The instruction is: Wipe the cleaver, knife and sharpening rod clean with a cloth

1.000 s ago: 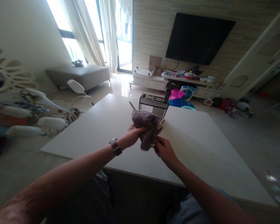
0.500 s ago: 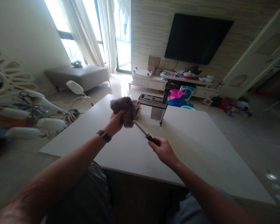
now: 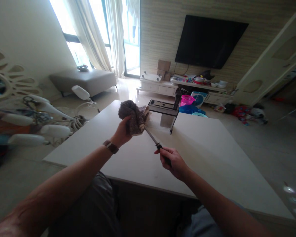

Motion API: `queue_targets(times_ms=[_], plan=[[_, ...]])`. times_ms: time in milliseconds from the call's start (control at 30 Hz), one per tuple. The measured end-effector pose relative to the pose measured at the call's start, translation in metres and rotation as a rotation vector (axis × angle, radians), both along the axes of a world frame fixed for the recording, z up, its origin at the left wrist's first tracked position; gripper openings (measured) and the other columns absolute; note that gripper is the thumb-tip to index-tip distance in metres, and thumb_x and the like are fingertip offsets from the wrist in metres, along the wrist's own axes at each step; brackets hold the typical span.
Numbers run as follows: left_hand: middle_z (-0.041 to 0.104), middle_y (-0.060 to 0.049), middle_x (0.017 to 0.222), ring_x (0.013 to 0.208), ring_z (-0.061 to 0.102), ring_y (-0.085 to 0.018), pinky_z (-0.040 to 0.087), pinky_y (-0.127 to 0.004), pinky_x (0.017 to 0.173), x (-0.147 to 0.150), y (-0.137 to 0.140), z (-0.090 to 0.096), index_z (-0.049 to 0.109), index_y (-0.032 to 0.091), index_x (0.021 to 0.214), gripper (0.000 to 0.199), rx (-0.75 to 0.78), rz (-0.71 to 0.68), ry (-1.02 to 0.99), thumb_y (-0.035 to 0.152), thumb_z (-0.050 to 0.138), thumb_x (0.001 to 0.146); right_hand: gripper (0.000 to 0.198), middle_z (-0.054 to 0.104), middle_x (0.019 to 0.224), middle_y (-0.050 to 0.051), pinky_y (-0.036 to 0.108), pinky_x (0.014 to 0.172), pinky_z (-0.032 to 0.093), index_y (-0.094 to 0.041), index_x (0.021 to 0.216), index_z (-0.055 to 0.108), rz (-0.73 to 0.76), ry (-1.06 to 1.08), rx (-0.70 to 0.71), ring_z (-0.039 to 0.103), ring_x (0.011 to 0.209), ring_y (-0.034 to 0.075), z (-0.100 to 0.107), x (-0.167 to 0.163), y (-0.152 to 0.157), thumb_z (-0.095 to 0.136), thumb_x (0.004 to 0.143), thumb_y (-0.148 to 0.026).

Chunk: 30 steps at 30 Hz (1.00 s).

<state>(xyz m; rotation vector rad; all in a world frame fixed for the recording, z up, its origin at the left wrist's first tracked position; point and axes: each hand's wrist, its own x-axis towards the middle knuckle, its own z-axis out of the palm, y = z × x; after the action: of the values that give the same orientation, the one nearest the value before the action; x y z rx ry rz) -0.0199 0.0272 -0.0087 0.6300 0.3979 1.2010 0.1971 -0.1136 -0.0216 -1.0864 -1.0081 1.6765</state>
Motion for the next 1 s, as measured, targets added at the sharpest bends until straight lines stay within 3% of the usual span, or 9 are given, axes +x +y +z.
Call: queue_targets(times_ms=[200,300,433,667,833,1000], plan=[[0.076,-0.016,0.113,0.101,0.073,-0.03,0.057,-0.045,0.098,0.022,-0.023,-0.014,0.067,0.009,0.122,0.04,-0.062,-0.156,0.121,0.024,0.07,0.085,0.037,0.046,0.055,-0.009,0.018,0.037,0.014,-0.014,0.085,0.067,0.035,0.247,-0.15,0.029,0.037,0.0,0.005,0.001,0.002,0.082,0.074,-0.046],[0.077,-0.011,0.103,0.089,0.074,-0.025,0.06,-0.037,0.087,0.037,-0.038,-0.017,0.067,0.012,0.121,0.047,-0.018,-0.113,0.169,0.016,0.079,0.075,0.039,0.047,0.056,-0.009,0.017,0.036,0.014,-0.016,0.072,0.057,0.054,0.262,-0.174,0.028,0.037,0.0,0.004,0.0,0.002,0.085,0.072,-0.044],[0.077,-0.009,0.101,0.088,0.074,-0.023,0.06,-0.033,0.083,0.047,-0.047,-0.017,0.068,0.015,0.119,0.052,-0.004,-0.054,0.22,0.015,0.084,0.069,0.047,0.051,0.056,-0.008,0.017,0.036,0.015,-0.017,0.07,0.051,0.059,0.175,-0.187,0.032,0.036,0.001,0.002,-0.003,0.002,0.087,0.069,-0.048],[0.078,-0.011,0.1,0.093,0.074,-0.026,0.058,-0.039,0.094,0.047,-0.036,-0.016,0.073,0.012,0.1,0.041,0.02,0.108,0.291,0.016,0.088,0.062,0.047,0.052,0.055,-0.009,0.018,0.037,0.016,-0.021,0.079,0.05,-0.08,-0.045,-0.06,0.036,0.038,0.003,-0.004,-0.007,0.01,0.081,0.069,-0.055],[0.078,-0.014,0.106,0.099,0.074,-0.029,0.059,-0.044,0.097,0.039,-0.021,-0.011,0.073,0.012,0.106,0.044,0.014,0.174,0.283,0.017,0.087,0.065,0.037,0.051,0.054,-0.008,0.019,0.037,0.02,-0.022,0.079,0.051,-0.122,-0.287,0.055,0.038,0.039,0.006,-0.009,-0.005,0.012,0.071,0.077,-0.053],[0.078,-0.013,0.099,0.096,0.075,-0.029,0.06,-0.045,0.097,0.018,0.005,-0.012,0.072,0.012,0.1,0.032,-0.013,0.344,0.234,0.012,0.081,0.07,0.033,0.054,0.058,-0.005,0.022,0.038,0.026,-0.02,0.076,0.056,-0.085,-0.414,0.143,0.044,0.041,0.007,-0.008,0.001,0.01,0.067,0.079,-0.052]])
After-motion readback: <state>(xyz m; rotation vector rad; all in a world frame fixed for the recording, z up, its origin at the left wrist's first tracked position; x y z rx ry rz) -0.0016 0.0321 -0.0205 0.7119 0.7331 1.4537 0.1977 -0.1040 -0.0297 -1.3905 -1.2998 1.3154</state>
